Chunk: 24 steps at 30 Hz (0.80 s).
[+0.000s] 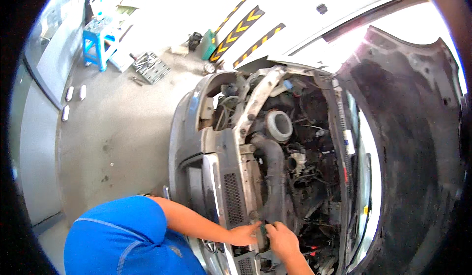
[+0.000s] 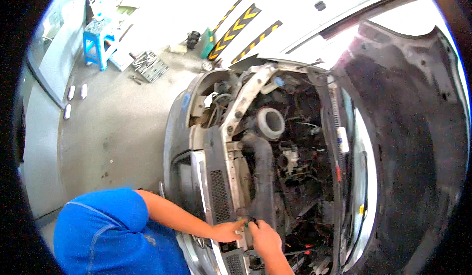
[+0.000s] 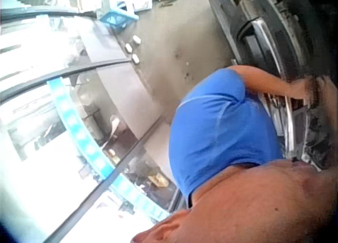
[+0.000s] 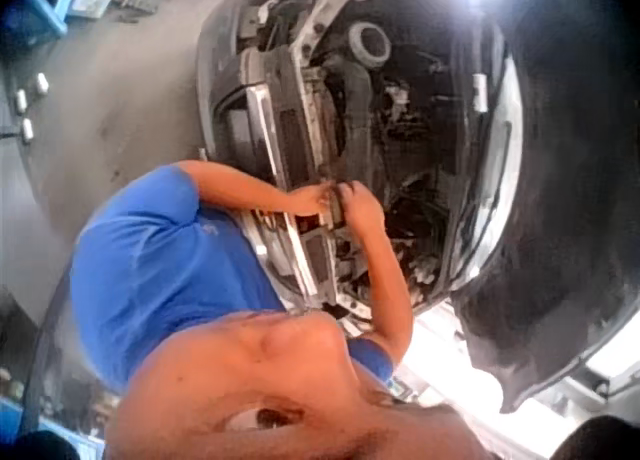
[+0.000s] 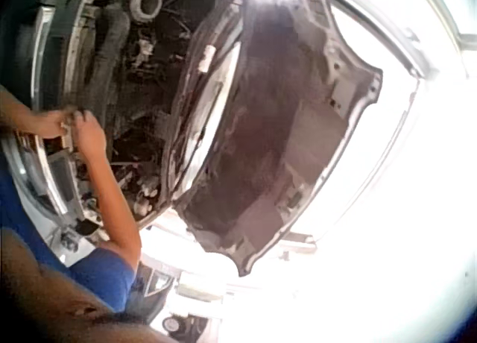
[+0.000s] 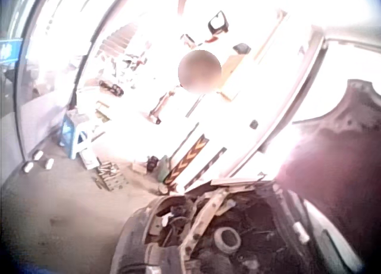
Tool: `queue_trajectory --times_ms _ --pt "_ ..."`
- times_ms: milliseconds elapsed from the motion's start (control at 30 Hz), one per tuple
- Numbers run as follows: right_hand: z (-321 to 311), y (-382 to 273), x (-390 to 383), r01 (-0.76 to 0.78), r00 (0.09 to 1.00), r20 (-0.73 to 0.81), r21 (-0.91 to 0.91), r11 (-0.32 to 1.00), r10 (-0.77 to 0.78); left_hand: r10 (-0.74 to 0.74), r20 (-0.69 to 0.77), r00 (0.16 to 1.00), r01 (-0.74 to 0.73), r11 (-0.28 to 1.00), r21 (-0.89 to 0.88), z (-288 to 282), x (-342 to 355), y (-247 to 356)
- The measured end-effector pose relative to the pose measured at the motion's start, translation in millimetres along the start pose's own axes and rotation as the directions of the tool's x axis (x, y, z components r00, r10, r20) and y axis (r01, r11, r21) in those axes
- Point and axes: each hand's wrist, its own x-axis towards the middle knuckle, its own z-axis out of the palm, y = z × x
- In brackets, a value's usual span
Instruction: The person removes screws and clips from a car's front grille and bumper using a screwdriver and by hand, then handles various detached plastic parts.
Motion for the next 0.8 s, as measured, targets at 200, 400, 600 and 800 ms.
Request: queue_trajectory --times_ms 200,400,600,800 --pt "-3 19 0 -0.302 0.953 0.006 0.024 0.953 0.302 -0.035 -0.039 0.999 0.039 0.99 0.133 -4 17 24" --pt "18 24 -12 -0.232 0.873 -0.357 0.297 0.926 0.333 0.623 -0.131 0.771 -0.434 0.666 0.607 17 31 63" --pt "43 2 -19 -0.243 0.708 -0.543 0.412 0.878 0.451 0.546 -0.235 0.804 -0.427 0.806 0.411 48 76 27" --pt "43 3 -1 -0.381 0.718 -0.452 0.381 0.842 0.53 0.543 0.743 0.392 -0.863 0.497 0.092 -32 122 75"
